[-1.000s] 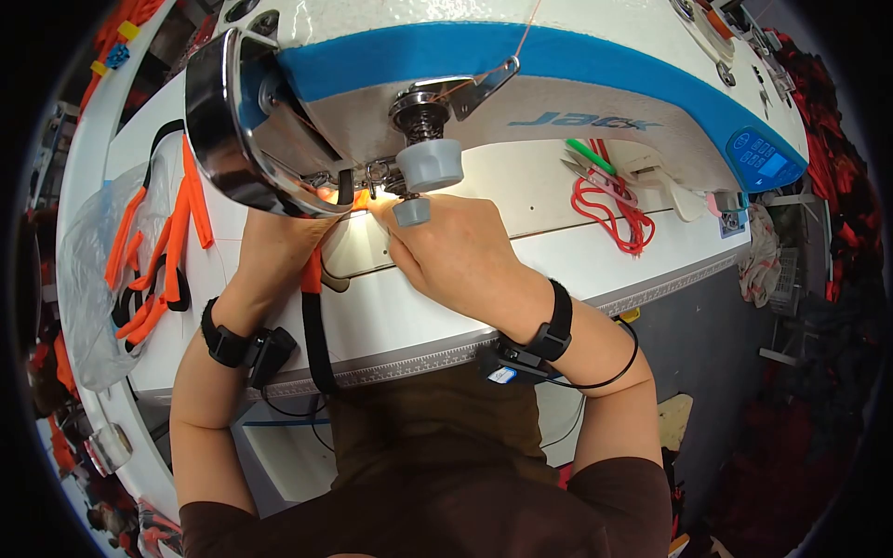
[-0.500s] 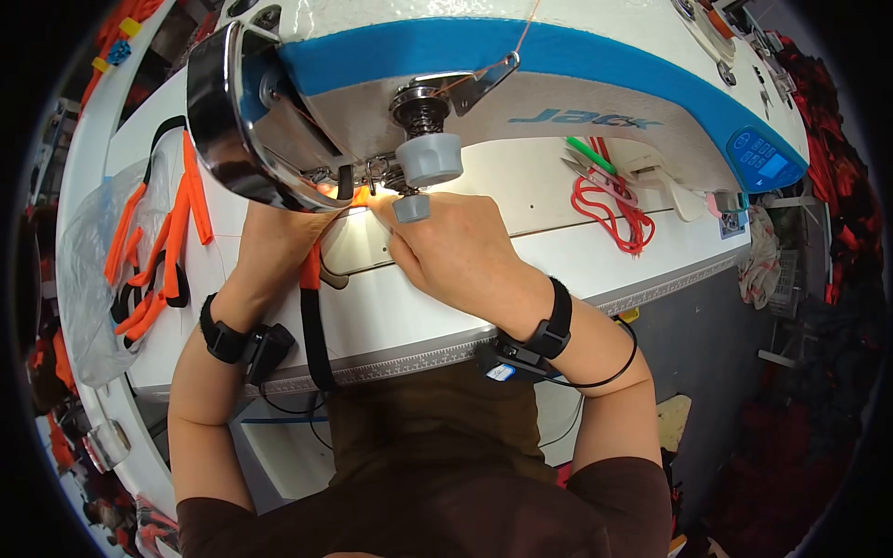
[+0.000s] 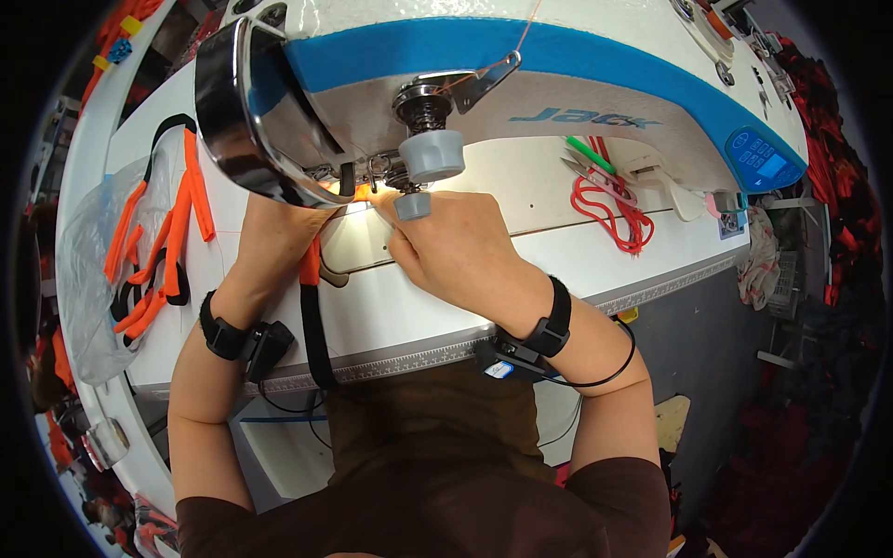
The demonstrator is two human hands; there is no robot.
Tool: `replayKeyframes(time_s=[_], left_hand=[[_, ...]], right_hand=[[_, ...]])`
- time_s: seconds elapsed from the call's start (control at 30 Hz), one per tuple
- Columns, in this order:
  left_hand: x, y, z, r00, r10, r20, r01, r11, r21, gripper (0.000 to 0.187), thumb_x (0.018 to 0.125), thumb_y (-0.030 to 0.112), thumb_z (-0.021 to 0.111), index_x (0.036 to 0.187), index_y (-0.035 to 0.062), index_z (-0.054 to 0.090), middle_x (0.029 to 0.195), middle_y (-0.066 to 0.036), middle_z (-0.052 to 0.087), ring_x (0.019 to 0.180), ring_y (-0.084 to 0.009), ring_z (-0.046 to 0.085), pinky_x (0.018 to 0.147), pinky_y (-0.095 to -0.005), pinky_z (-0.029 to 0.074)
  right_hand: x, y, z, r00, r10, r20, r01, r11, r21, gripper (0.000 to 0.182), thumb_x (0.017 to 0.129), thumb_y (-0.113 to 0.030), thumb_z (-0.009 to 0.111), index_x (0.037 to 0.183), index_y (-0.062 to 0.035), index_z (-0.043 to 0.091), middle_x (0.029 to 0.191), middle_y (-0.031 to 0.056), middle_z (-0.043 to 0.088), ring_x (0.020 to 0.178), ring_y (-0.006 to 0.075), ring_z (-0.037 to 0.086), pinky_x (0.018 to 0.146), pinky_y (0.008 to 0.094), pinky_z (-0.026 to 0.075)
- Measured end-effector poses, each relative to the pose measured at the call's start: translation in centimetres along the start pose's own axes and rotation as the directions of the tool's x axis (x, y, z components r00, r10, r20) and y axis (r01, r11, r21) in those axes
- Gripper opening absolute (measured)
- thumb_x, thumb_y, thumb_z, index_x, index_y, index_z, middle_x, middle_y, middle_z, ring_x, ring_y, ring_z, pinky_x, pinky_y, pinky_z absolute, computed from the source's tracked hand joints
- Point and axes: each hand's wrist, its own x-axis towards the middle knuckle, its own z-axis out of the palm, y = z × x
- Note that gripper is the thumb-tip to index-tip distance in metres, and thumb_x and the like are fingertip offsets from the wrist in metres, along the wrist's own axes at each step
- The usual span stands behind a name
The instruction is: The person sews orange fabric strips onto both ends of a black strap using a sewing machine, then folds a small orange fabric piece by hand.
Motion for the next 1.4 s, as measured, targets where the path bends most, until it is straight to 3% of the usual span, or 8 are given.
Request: replayKeyframes(time_s=[0.17, 0.23, 0.43, 0.47, 0.5, 0.6, 0.8, 1.4], left_hand=[[-0.2, -0.2, -0.1, 0.998, -0.068, -0.02, 0.069, 0.995, 0.076, 0.025, 0.089, 0.016, 0.086, 0.097, 0.0018, 0.067, 0.086, -0.009, 0.068, 0.076, -0.0231, 0.065, 0.07, -0.0354, 0.051], [-0.4, -0.7, -0.8, 0.931, 0.358, 0.068, -0.361, 0.88, 0.309, 0.018, 0.087, 0.016, 0.087, 0.099, 0.0068, 0.077, 0.091, -0.006, 0.067, 0.089, -0.0223, 0.065, 0.084, -0.0386, 0.049], [-1.1, 0.2, -1.5, 0.879, 0.449, 0.162, -0.471, 0.76, 0.447, 0.02, 0.085, 0.014, 0.085, 0.106, 0.0146, 0.084, 0.097, 0.0, 0.071, 0.1, -0.02, 0.066, 0.103, -0.0416, 0.044], [-1.1, 0.5, -1.6, 0.868, 0.457, 0.192, -0.489, 0.725, 0.486, 0.023, 0.086, 0.013, 0.083, 0.109, 0.0162, 0.085, 0.101, 0.002, 0.073, 0.101, -0.019, 0.066, 0.107, -0.0412, 0.043], [-1.2, 0.8, -1.7, 0.867, 0.458, 0.196, -0.491, 0.722, 0.487, 0.023, 0.086, 0.013, 0.083, 0.109, 0.0162, 0.085, 0.101, 0.002, 0.073, 0.101, -0.019, 0.066, 0.107, -0.0412, 0.043], [-1.3, 1.3, -1.6, 0.86, 0.461, 0.219, -0.499, 0.67, 0.549, 0.023, 0.087, 0.013, 0.081, 0.11, 0.0165, 0.085, 0.102, 0.003, 0.074, 0.099, -0.0184, 0.066, 0.107, -0.0406, 0.043], [-1.0, 1.1, -1.5, 0.874, 0.44, 0.207, -0.476, 0.684, 0.554, 0.021, 0.087, 0.013, 0.083, 0.108, 0.0161, 0.085, 0.094, 0.001, 0.069, 0.094, -0.0198, 0.066, 0.102, -0.0393, 0.047], [-0.9, -0.2, -0.9, 0.938, 0.333, 0.096, -0.34, 0.834, 0.435, 0.026, 0.086, 0.006, 0.081, 0.108, 0.0174, 0.086, 0.085, -0.002, 0.06, 0.089, -0.0217, 0.064, 0.077, -0.0364, 0.055]], right_hand=[[0.1, 0.3, 0.0, 1.0, -0.013, -0.027, 0.014, 0.999, 0.047, 0.043, 0.091, -0.007, 0.07, 0.133, -0.0148, 0.073, 0.073, 0.0056, 0.068, 0.061, 0.0279, 0.068, 0.056, 0.0389, 0.052], [0.1, 0.4, 0.0, 0.999, -0.014, -0.035, 0.016, 0.998, 0.059, 0.042, 0.092, -0.008, 0.07, 0.133, -0.014, 0.074, 0.072, 0.0065, 0.068, 0.06, 0.0282, 0.068, 0.056, 0.0387, 0.052], [0.0, 0.5, -0.3, 1.0, 0.018, -0.018, -0.018, 0.999, 0.031, 0.032, 0.093, -0.01, 0.07, 0.124, -0.0083, 0.078, 0.071, 0.0109, 0.068, 0.06, 0.0311, 0.067, 0.057, 0.0404, 0.051], [0.0, 0.5, -0.3, 0.999, 0.044, -0.023, -0.043, 0.997, 0.068, 0.013, 0.092, -0.012, 0.068, 0.102, -0.0053, 0.071, 0.071, 0.0131, 0.067, 0.061, 0.0345, 0.067, 0.057, 0.0444, 0.052], [0.0, 0.5, -0.3, 0.997, 0.07, -0.028, -0.067, 0.992, 0.105, 0.015, 0.09, -0.014, 0.067, 0.081, -0.0022, 0.064, 0.071, 0.0152, 0.066, 0.063, 0.0378, 0.067, 0.057, 0.0485, 0.052], [-0.2, 0.9, -0.1, 0.997, 0.076, 0.001, -0.076, 0.995, 0.069, 0.018, 0.092, -0.011, 0.07, 0.106, -0.0065, 0.079, 0.072, 0.0127, 0.067, 0.061, 0.034, 0.067, 0.058, 0.0446, 0.051], [-0.2, 0.8, -0.3, 0.997, 0.074, -0.012, -0.073, 0.993, 0.092, 0.01, 0.092, -0.013, 0.069, 0.085, -0.0056, 0.069, 0.071, 0.0122, 0.067, 0.064, 0.0359, 0.067, 0.06, 0.0462, 0.051], [-0.3, 0.9, 0.2, 0.995, 0.057, -0.081, -0.048, 0.994, 0.101, 0.009, 0.094, -0.013, 0.069, 0.097, -0.0065, 0.072, 0.069, 0.012, 0.066, 0.064, 0.0355, 0.068, 0.06, 0.0464, 0.052]])
